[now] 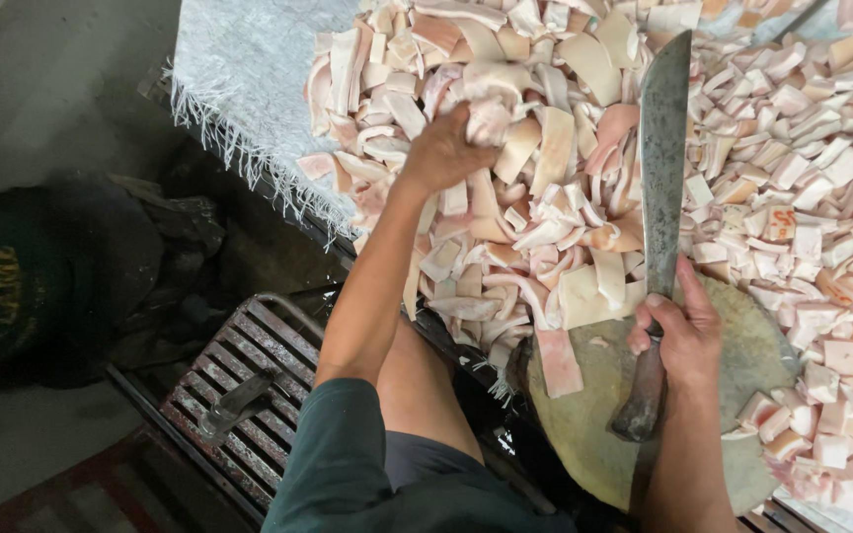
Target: The person slices strips of animal skin into smaller pieces on a wooden block using a large knife.
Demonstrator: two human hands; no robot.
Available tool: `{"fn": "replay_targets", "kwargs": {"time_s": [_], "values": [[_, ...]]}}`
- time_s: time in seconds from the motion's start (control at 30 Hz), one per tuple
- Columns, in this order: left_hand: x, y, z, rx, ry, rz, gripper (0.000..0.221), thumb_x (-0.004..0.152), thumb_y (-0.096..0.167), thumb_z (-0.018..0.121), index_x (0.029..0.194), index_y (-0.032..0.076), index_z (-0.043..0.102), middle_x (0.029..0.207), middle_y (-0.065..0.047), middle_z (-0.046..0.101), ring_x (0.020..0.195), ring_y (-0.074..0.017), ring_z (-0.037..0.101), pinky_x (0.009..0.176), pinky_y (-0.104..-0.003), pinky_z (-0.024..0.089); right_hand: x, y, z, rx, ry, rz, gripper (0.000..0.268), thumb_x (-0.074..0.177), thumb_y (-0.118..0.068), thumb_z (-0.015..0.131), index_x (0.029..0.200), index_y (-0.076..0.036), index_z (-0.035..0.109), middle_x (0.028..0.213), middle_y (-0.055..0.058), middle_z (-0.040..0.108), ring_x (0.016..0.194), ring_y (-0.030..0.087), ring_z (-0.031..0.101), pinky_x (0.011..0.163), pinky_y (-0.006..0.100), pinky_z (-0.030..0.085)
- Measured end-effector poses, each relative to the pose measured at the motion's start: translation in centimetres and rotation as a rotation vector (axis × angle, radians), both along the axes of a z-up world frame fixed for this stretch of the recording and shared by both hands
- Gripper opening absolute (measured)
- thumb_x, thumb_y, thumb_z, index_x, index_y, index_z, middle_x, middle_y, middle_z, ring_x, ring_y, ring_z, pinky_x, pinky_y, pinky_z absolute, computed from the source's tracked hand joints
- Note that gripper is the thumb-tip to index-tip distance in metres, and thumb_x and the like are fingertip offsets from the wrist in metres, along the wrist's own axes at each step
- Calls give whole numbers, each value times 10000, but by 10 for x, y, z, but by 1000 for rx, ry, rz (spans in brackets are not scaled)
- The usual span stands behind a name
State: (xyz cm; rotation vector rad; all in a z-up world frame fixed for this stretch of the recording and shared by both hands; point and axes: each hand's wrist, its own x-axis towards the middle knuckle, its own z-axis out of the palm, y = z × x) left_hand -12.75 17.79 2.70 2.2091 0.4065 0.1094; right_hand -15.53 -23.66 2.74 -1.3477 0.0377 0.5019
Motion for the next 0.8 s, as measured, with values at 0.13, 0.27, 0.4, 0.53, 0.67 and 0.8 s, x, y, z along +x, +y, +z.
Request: {"fn": "replay_targets", "kwargs": {"time_s": [0.13,0.27,0.4,0.53,0.67,0.8], "values": [[-22,-42,23,31,169,-30,828,766,335,804,1455,18,473,1283,-267,633,1202,-387,609,1056,-389,478,-2,2,0,-34,-7,1,733,952,62,520,1642,-155,399,719,90,552,479,182,492,457,347,447],[-38,-127,32,-69,-153,-62,627,800,266,781,1366,118,554,1342,-194,669,1222,-353,665,1053,-403,524,-3,-2,0,-11,-2,27,723,972,62,506,1657,-149,413,731,89,542,484,188,482,471,350,444],[-47,-161,56,-23,-184,-118,645,827,297,803,1391,132,537,1418,-194,604,1254,-358,616,1083,-443,475,-6,-10,-3,24,10,-16,723,981,52,516,1665,-165,424,738,89,544,492,195,488,472,352,443],[-50,-149,93,20,-19,-450,824,848,363,719,1567,120,401,1396,-223,533,1180,-366,608,1051,-491,430,-5,-11,-9,63,22,-74,737,964,45,526,1651,-196,410,731,92,556,484,194,490,458,361,456],[-36,-65,82,-69,139,-272,845,837,649,655,1538,203,504,1291,-182,690,1181,-333,664,1082,-443,467,-9,-15,-11,54,-8,-44,722,971,55,516,1648,-178,431,757,106,563,508,204,501,479,368,460],[36,107,47,256,-97,433,875,769,743,724,1368,113,634,1360,-142,712,1311,-308,673,1132,-394,523,-9,-18,-14,37,-12,-49,735,963,64,507,1648,-192,439,754,112,567,503,204,496,481,371,461]]}}
